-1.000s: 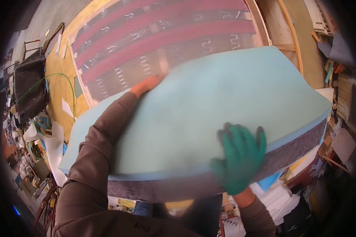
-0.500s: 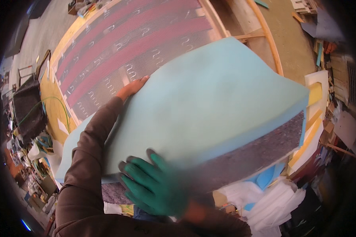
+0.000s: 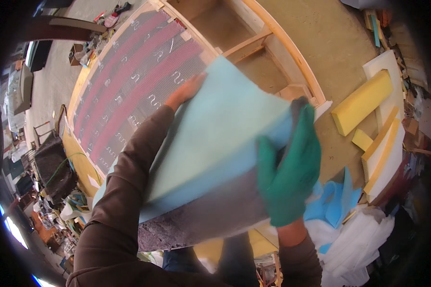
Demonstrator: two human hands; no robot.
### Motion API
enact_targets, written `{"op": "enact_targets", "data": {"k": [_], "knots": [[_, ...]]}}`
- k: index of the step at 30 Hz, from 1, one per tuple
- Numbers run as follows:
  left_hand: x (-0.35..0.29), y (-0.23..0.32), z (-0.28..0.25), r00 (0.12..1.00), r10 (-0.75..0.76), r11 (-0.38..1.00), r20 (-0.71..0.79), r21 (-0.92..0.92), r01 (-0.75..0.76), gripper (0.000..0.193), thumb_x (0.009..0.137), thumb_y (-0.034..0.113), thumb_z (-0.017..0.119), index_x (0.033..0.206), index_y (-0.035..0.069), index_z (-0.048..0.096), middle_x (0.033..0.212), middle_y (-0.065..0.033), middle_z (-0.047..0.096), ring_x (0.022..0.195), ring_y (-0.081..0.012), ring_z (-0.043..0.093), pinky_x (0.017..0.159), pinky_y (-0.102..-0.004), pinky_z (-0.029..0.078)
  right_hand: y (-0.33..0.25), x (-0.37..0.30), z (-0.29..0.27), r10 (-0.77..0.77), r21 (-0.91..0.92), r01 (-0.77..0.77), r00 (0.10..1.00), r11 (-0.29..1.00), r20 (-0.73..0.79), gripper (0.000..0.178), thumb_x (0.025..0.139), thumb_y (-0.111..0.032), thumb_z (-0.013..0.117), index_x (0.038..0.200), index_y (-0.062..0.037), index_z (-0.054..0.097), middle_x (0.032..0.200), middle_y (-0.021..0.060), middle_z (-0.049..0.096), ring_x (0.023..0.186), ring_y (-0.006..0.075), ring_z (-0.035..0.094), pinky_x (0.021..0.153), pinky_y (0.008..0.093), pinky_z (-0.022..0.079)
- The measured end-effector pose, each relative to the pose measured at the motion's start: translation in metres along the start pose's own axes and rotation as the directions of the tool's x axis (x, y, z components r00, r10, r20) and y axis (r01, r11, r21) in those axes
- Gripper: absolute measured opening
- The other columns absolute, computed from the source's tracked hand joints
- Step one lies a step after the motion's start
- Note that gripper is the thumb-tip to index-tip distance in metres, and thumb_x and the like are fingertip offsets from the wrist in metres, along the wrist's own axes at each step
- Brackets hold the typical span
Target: The person sprays adhesive onto a mesh-covered wooden frame, then places a light blue foam sheet onto the frame and presses it down. They repeat the process by spraying adhesive again and placing a second foam piece. The person works in a cluttered workshop with foam scraps and tools visible.
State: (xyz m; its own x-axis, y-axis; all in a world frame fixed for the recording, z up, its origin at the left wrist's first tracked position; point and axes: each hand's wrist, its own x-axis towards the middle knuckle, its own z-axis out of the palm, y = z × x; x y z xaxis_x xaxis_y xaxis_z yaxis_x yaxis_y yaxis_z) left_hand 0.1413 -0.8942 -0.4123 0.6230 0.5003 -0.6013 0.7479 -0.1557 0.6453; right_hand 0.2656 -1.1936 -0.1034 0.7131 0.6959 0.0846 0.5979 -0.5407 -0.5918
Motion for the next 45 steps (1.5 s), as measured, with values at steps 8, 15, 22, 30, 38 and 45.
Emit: {"op": "enact_targets", "data": {"k": [8, 15, 22, 30, 38, 45], "knots": [[0.027, 0.032, 0.007, 1.0, 0.0, 0.994, -0.024, -0.106, -0.002, 0.072, 0.112, 0.056, 0.037, 0.142, -0.006, 0.059, 0.145, -0.0267, 0.061, 0.14, -0.0363, 0.055, 0.12, -0.0404, 0.037, 0.006, 0.003, -0.006, -0.058, 0.003, 0.058, 0.99, 0.998, 0.125, 0.082, 0.093, -0.019, 0.073, 0.158, 0.0118, 0.035, 0.16, 0.0278, 0.048, 0.132, 0.047, 0.057, 0.111, 0.0496, 0.044], [0.025, 0.012, 0.011, 0.999, -0.053, 0.999, 0.004, -0.005, 0.053, 0.068, 0.113, 0.052, 0.039, 0.151, -0.002, 0.052, 0.153, -0.0257, 0.056, 0.146, -0.0348, 0.049, 0.123, -0.0379, 0.034, 0.005, 0.012, -0.013, -0.091, 0.182, 0.057, 0.979, 0.982, 0.182, 0.078, 0.088, -0.02, 0.073, 0.15, 0.014, 0.042, 0.148, 0.0364, 0.054, 0.123, 0.0528, 0.061, 0.099, 0.057, 0.049], [0.02, 0.01, 0.007, 0.983, 0.172, 0.978, -0.061, 0.126, -0.163, 0.06, 0.114, 0.048, 0.041, 0.152, 0.003, 0.053, 0.151, -0.0211, 0.058, 0.142, -0.0315, 0.052, 0.121, -0.0376, 0.036, 0.004, 0.026, -0.019, -0.082, 0.241, 0.03, 0.975, 0.97, 0.208, 0.067, 0.096, -0.03, 0.074, 0.142, 0.0112, 0.048, 0.138, 0.0345, 0.061, 0.114, 0.0522, 0.065, 0.091, 0.0558, 0.054], [0.045, 0.06, 0.009, 0.994, 0.054, 0.996, -0.1, -0.072, -0.061, 0.045, 0.114, 0.039, 0.046, 0.14, 0.004, 0.06, 0.123, -0.0097, 0.069, 0.117, -0.019, 0.062, 0.107, -0.0324, 0.046, 0.007, 0.026, -0.014, -0.02, 0.358, -0.03, 0.991, 0.933, 0.136, 0.059, 0.083, -0.022, 0.081, 0.131, 0.0054, 0.06, 0.126, 0.0272, 0.063, 0.102, 0.0422, 0.065, 0.079, 0.0514, 0.055], [0.025, 0.073, 0.017, 0.991, 0.078, 0.99, 0.107, -0.127, -0.064, 0.042, 0.114, 0.036, 0.05, 0.141, 0.006, 0.059, 0.124, -0.0073, 0.069, 0.115, -0.016, 0.063, 0.102, -0.031, 0.05, 0.005, 0.022, -0.016, -0.012, 0.333, -0.028, 0.993, 0.943, 0.117, 0.055, 0.089, -0.02, 0.079, 0.135, 0.0041, 0.06, 0.134, 0.0294, 0.063, 0.106, 0.0422, 0.067, 0.08, 0.0485, 0.057], [0.033, 0.054, 0.018, 0.903, 0.396, 0.914, 0.165, 0.019, -0.405, 0.041, 0.115, 0.034, 0.048, 0.145, 0.008, 0.055, 0.129, -0.0055, 0.066, 0.116, -0.0152, 0.063, 0.102, -0.0296, 0.05, 0.009, 0.021, -0.016, -0.022, 0.351, -0.021, 0.993, 0.936, 0.119, 0.049, 0.093, -0.016, 0.075, 0.136, 0.0025, 0.06, 0.134, 0.0276, 0.064, 0.105, 0.0401, 0.069, 0.081, 0.0476, 0.058]]}}
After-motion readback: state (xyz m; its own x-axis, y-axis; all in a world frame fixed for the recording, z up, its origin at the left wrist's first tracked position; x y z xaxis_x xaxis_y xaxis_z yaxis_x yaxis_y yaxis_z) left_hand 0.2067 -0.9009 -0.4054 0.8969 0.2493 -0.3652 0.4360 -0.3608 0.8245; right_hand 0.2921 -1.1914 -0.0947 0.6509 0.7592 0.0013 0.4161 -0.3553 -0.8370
